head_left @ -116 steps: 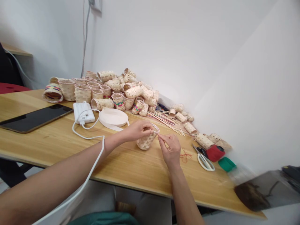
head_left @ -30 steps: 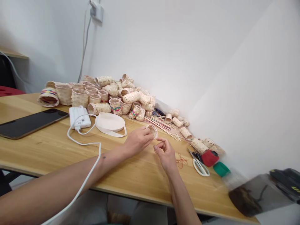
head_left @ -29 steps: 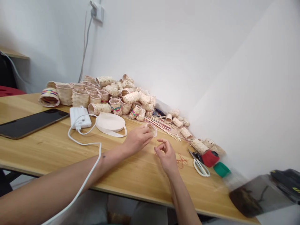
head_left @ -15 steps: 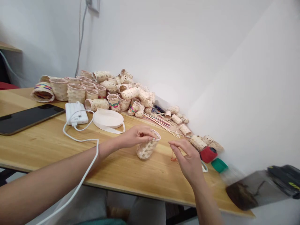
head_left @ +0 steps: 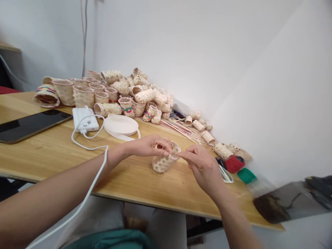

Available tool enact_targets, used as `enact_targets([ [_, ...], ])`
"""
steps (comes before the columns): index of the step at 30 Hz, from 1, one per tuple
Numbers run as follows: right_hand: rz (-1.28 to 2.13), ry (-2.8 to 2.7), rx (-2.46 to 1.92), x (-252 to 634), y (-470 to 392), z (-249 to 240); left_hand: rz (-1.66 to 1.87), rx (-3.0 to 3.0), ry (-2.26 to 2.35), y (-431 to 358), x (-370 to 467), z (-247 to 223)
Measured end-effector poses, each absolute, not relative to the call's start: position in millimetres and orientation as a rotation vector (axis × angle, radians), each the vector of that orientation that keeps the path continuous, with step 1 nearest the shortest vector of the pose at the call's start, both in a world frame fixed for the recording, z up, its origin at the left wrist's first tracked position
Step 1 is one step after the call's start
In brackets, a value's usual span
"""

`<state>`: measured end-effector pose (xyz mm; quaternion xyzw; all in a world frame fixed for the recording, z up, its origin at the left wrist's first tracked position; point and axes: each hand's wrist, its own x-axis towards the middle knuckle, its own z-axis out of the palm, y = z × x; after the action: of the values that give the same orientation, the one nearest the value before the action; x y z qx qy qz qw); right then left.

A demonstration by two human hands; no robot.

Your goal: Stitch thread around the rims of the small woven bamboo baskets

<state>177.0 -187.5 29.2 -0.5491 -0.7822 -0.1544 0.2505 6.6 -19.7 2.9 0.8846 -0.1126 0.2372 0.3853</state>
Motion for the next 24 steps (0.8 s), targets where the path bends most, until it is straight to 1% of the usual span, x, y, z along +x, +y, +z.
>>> enact_targets([
  [15,-0.388,-2.166,-1.491,176.6,-184.0,35.2,0.57,2.215,-0.29,-21.6,5.2,5.2],
  [24,-0.273,-2.165,-1.484,177.0,-180.5,33.8,0.562,2.211,-0.308,-21.3,4.9,5.2],
])
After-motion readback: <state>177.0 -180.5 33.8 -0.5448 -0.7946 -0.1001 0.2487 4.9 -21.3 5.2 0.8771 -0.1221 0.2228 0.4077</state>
